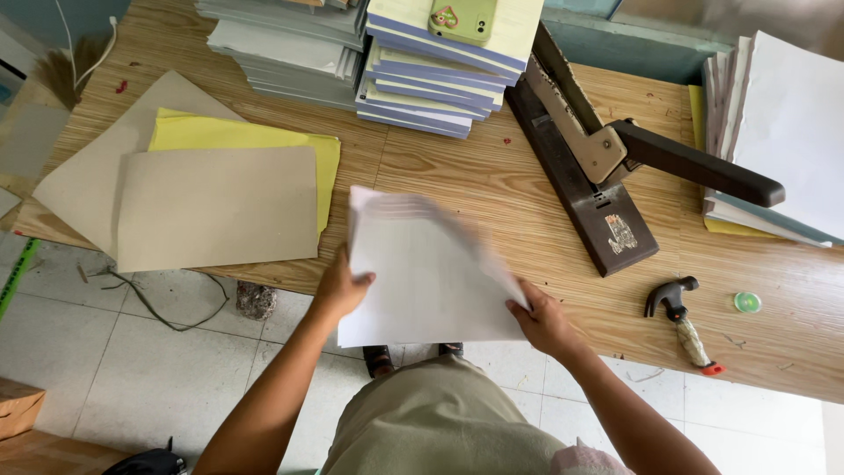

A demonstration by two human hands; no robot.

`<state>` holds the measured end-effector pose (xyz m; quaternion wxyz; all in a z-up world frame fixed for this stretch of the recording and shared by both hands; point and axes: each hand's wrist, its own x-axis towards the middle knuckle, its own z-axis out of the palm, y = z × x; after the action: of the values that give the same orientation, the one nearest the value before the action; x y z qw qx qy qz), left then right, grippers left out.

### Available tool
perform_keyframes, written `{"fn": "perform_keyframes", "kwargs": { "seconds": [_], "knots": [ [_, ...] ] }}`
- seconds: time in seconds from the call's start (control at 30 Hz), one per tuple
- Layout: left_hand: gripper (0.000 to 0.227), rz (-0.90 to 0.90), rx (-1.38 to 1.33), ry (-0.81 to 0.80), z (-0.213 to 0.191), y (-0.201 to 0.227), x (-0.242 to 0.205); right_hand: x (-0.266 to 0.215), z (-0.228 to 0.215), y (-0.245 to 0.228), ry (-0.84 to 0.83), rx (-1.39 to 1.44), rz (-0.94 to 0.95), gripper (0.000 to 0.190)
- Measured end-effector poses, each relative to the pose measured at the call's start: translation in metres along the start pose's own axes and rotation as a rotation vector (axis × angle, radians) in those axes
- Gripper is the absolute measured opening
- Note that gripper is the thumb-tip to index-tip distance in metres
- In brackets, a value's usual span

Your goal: The person repeatedly folds and unfolds a stack of pink and white paper sheets on a wooden table. The person handles the sheets by hand, aligning edges and pressing folds without using any tools. The sheets remain on the table throughout the clip.

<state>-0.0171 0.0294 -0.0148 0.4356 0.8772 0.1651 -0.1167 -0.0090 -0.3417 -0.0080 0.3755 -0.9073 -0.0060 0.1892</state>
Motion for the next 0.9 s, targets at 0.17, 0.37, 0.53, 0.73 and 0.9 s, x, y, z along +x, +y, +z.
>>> {"fn": "perform_keyframes", "kwargs": {
  "seconds": [0.17,0.37,0.53,0.73,0.9],
  "knots": [
    [0.072,0.126,0.084,0.055,0.015,-0.006,0.002,0.009,-0.011,0.017,-0.058,0.071,-0.136,0.069],
    [0.071,0.388,0.192,0.033,-0.011,0.061,-0.047,0.009,-0.012,0.008,-0.023,0.825,0.484,0.073],
    [0.08,0.056,0.001,-0.006,0.008,0.004,-0.018,-0.006,0.025,0.05,0.067,0.058,-0.074,0.064],
    [0.068,0.129,0.22,0.054,0.021,0.017,-0.024,-0.008,0.01,0.025,0.074,-0.242,-0.465,0.075],
    [0.07,0.465,0.597,0.09,0.022,0.061,-0.065,-0.007,-0.031,-0.067,0.055,0.644,0.502,0.081]
  ]
}}
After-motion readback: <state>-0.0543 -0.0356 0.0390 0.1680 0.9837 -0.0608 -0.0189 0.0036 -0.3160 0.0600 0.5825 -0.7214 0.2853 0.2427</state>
